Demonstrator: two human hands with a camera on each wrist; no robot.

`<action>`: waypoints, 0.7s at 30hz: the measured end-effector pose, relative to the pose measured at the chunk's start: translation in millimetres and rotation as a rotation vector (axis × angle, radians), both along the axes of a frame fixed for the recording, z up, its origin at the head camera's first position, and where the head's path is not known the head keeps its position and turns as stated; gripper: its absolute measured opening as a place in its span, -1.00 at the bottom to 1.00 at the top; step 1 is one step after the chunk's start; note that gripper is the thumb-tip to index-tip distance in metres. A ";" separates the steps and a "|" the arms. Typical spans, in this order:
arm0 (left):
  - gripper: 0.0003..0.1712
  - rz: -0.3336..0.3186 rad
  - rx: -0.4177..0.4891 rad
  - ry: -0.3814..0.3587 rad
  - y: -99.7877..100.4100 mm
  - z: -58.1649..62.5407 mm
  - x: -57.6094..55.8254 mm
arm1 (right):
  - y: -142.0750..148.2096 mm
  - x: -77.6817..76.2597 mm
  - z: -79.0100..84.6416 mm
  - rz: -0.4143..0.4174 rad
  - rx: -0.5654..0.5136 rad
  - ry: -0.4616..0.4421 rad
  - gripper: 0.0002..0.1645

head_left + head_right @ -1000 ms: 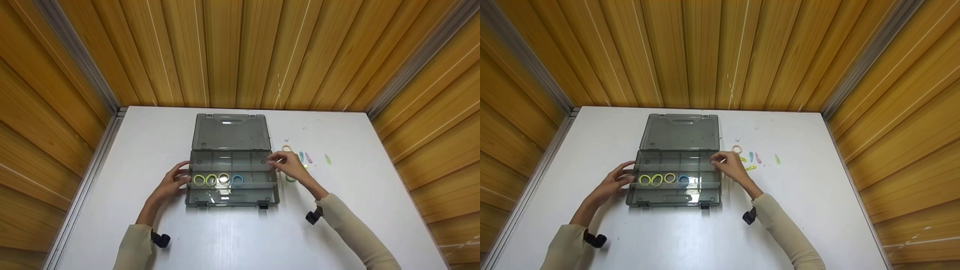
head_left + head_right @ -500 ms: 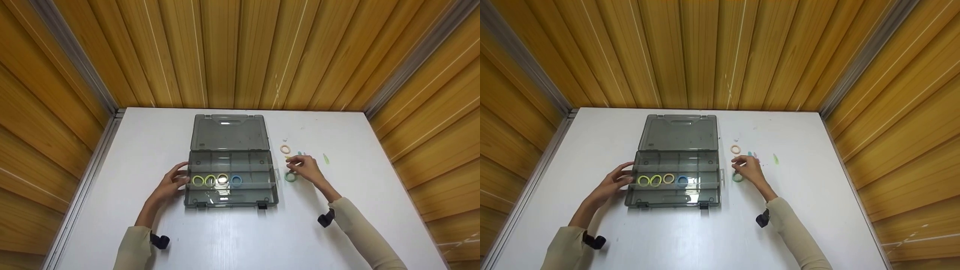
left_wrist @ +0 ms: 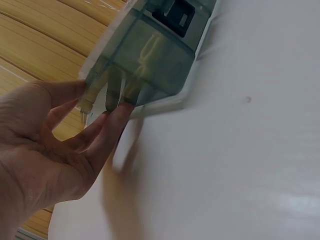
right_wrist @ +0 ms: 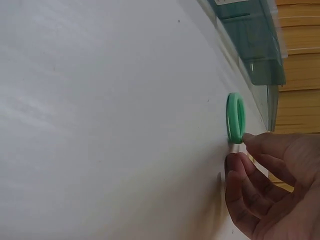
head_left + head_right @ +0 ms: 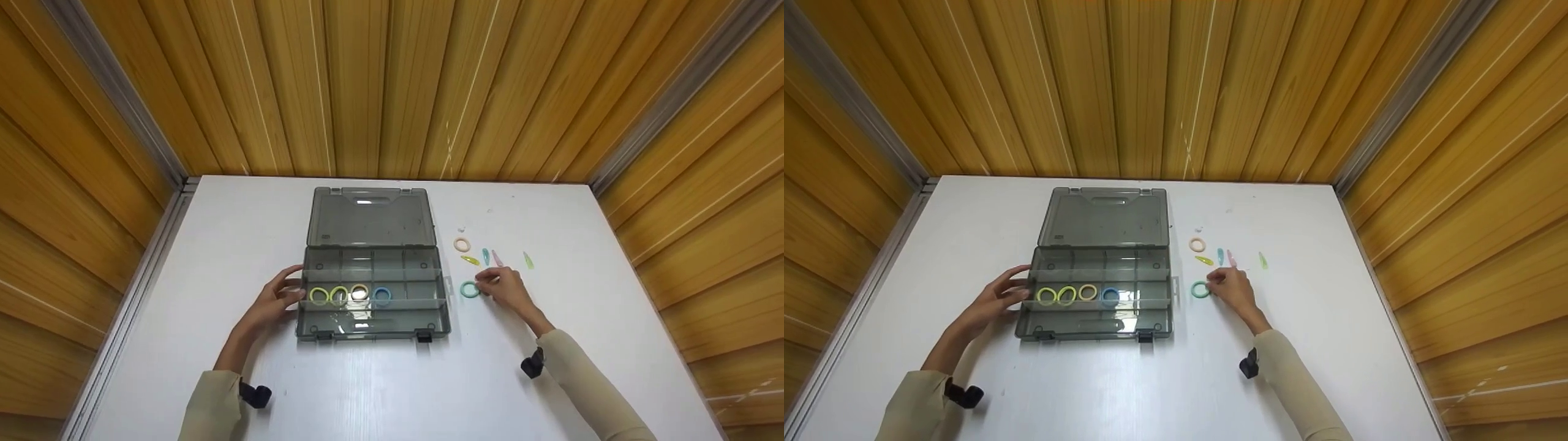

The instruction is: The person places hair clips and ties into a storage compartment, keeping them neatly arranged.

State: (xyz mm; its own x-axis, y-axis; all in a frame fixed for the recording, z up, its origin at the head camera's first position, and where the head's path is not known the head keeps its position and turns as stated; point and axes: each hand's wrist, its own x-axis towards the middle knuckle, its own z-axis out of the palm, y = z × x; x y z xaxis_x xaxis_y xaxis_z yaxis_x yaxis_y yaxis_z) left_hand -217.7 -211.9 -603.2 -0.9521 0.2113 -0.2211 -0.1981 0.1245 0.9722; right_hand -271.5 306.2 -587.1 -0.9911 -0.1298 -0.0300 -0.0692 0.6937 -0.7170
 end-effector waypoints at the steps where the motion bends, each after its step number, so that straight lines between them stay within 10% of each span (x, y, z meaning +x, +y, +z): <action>1: -0.24 -0.006 -0.002 0.005 -0.5 0.2 -0.1 | -0.7 0.7 -0.1 0.003 0.007 0.008 -0.79; 21: -0.23 -0.064 -0.075 0.037 -4.7 1.3 -1.3 | -4.6 3.3 -2.4 0.028 0.042 0.035 -0.87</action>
State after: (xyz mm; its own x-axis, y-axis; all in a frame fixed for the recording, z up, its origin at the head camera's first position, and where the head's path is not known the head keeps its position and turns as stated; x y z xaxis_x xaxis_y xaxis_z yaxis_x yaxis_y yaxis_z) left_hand -218.9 -216.6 -601.9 -0.9450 0.2557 -0.2038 -0.1520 0.2083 0.9662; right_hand -268.3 301.6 -589.5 -0.9876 -0.1568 -0.0017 -0.1132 0.7206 -0.6841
